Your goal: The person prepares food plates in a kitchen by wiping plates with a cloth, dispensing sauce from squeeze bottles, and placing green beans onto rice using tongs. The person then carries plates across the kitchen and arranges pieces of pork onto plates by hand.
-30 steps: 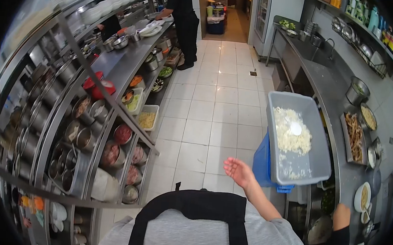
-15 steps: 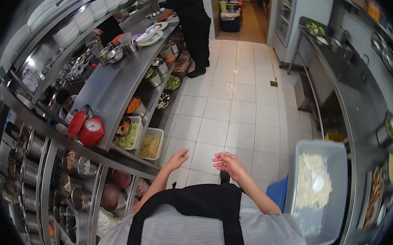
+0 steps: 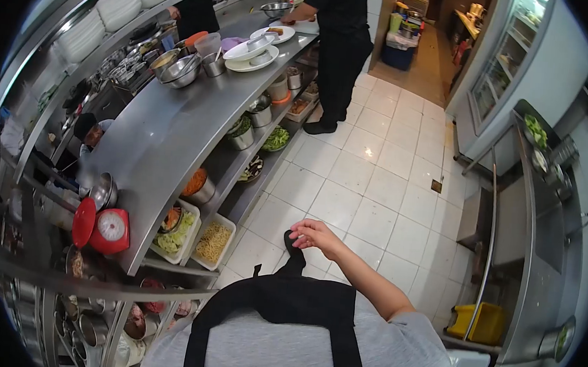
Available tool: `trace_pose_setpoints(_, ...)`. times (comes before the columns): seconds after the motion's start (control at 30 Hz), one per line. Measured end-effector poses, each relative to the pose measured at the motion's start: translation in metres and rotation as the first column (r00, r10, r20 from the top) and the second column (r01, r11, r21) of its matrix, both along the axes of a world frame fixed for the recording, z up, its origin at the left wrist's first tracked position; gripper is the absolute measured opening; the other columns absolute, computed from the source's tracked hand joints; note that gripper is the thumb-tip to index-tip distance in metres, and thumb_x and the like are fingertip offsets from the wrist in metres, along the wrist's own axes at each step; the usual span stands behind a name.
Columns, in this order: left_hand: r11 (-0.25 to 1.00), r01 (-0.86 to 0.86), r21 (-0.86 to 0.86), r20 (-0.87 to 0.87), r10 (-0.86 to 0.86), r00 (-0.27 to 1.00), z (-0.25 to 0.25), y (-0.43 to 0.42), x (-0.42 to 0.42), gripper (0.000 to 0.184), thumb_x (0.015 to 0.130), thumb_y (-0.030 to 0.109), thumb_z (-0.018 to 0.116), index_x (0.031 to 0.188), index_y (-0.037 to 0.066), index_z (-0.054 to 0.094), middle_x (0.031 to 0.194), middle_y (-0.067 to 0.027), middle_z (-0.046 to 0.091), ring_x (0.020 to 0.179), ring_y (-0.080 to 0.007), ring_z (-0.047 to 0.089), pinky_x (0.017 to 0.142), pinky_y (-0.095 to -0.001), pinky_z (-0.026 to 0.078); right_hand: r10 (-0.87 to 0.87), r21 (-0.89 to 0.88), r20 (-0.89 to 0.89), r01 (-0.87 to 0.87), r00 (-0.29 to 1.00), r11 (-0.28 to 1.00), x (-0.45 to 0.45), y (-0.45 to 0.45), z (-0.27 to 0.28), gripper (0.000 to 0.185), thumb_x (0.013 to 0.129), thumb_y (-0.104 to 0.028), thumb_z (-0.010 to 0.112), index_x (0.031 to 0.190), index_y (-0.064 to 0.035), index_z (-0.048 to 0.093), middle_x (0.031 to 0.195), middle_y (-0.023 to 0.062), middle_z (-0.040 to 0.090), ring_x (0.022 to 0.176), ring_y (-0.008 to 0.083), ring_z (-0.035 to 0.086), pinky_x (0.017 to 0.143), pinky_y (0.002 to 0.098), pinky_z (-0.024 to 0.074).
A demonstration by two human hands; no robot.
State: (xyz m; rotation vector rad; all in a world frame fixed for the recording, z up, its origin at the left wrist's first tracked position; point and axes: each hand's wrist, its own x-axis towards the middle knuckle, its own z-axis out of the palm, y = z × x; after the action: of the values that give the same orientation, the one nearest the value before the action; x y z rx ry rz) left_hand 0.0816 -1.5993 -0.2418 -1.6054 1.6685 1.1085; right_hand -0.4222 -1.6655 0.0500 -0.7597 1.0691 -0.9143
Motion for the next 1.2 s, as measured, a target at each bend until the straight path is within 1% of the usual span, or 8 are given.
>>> trace_pose_setpoints(0.2,0.992,0.081,-0.092,-0.208,-0.099,0.973,-0.023,-0.17,-0.112,0.048,0.079,0.041,0.054,0.111,0.006,0.057,0.108,-0.021,0.058,0.099,-0.0369,0.055,0.084,-0.0436,0.045,0.098,0.004,-0.01,-0.098,0.995,0.995,-0.025,-0.14,0.006,0.027,0.09,-0.024,0.05,0.107,-0.0037,0.053,0.098,0.0082,0.06,0.08,0.0156,0.062,0.069,0.0255,0.0491)
trace_pose_setpoints(0.3,0.835,0.083,-0.544,-0.409,-0.351,0.843,-0.022,-0.303,-0.204,0.048,0.079,0.041,0.054,0.113,0.006,0.057,0.108,-0.021,0.058,0.1,-0.0361,0.055,0.085,-0.043,0.044,0.141,-0.014,-0.124,-0.144,0.982,0.99,-0.054,-0.206,0.016,0.026,0.09,-0.023,0.051,0.107,-0.0033,0.053,0.098,0.0087,0.061,0.08,0.0173,0.063,0.07,0.0268,0.0496)
trace_pose_setpoints(0.33,0.922,-0.146,-0.36,-0.486,-0.052,0.872,0.038,-0.333,-0.225,0.048,0.08,0.04,0.055,0.112,0.006,0.057,0.107,-0.0204,0.058,0.101,-0.0335,0.054,0.086,-0.0408,0.043,0.161,-0.017,-0.179,-0.167,0.971,0.986,-0.064,-0.226,0.018,0.027,0.089,-0.023,0.051,0.108,-0.0034,0.053,0.099,0.0087,0.061,0.08,0.0171,0.063,0.07,0.0266,0.0496)
trace_pose_setpoints(0.37,0.957,-0.052,-0.287,-0.465,-0.092,0.88,0.038,-0.384,-0.25,0.05,0.078,0.038,0.059,0.115,0.005,0.055,0.107,-0.0192,0.059,0.102,-0.032,0.055,0.087,-0.039,0.043,0.139,-0.02,-0.208,-0.146,0.968,0.989,-0.076,-0.246,0.02,0.028,0.089,-0.023,0.052,0.108,-0.0034,0.053,0.099,0.0084,0.061,0.081,0.0169,0.063,0.07,0.0266,0.0495)
trace_pose_setpoints(0.53,0.944,-0.28,-0.174,-0.861,-0.008,0.508,0.192,-0.479,-0.349,0.04,0.085,0.025,0.056,0.119,0.004,0.051,0.107,-0.0153,0.06,0.099,-0.0244,0.057,0.086,-0.0327,0.044,0.027,0.019,-0.176,-0.024,0.984,1.0,-0.14,-0.353,0.018,0.026,0.089,-0.021,0.05,0.108,-0.0032,0.053,0.098,0.0098,0.062,0.081,0.0185,0.063,0.07,0.0299,0.0507)
trace_pose_setpoints(0.77,0.931,-0.316,0.185,-0.882,0.299,0.364,0.255,-0.511,-0.367,0.039,0.091,0.026,0.05,0.124,0.006,0.046,0.106,-0.0111,0.06,0.096,-0.0171,0.058,0.082,-0.0318,0.047,-0.087,-0.001,0.064,0.088,0.994,0.996,-0.218,-0.568,0.001,0.023,0.089,-0.019,0.047,0.106,-0.003,0.051,0.092,0.0136,0.062,0.079,0.0243,0.063,0.07,0.0355,0.0514)
trace_pose_setpoints(1.0,0.705,-0.621,0.342,-0.857,0.506,0.103,0.312,-0.57,-0.384,0.032,0.093,0.023,0.044,0.12,0.006,0.049,0.106,-0.0133,0.061,0.089,-0.0189,0.062,0.074,-0.0281,0.05,-0.342,-0.045,0.023,0.343,0.939,0.938,-0.249,-0.809,-0.008,0.032,0.089,-0.018,0.048,0.114,0.0002,0.041,0.099,0.0188,0.059,0.083,0.0286,0.062,0.066,0.0359,0.0525)
trace_pose_setpoints(1.2,0.369,-0.726,0.581,-0.812,0.326,-0.484,0.337,-0.687,-0.442,0.045,0.093,0.025,0.045,0.132,0.009,0.031,0.118,-0.0211,0.052,0.094,-0.0263,0.061,0.075,-0.0314,0.052,-0.347,0.094,0.217,0.334,0.912,0.938,-0.257,-0.935,-0.034,0.053,0.091,-0.028,0.043,0.13,0.0028,0.024,0.112,0.0264,0.051,0.105,0.0371,0.052,0.085,0.045,0.0475)
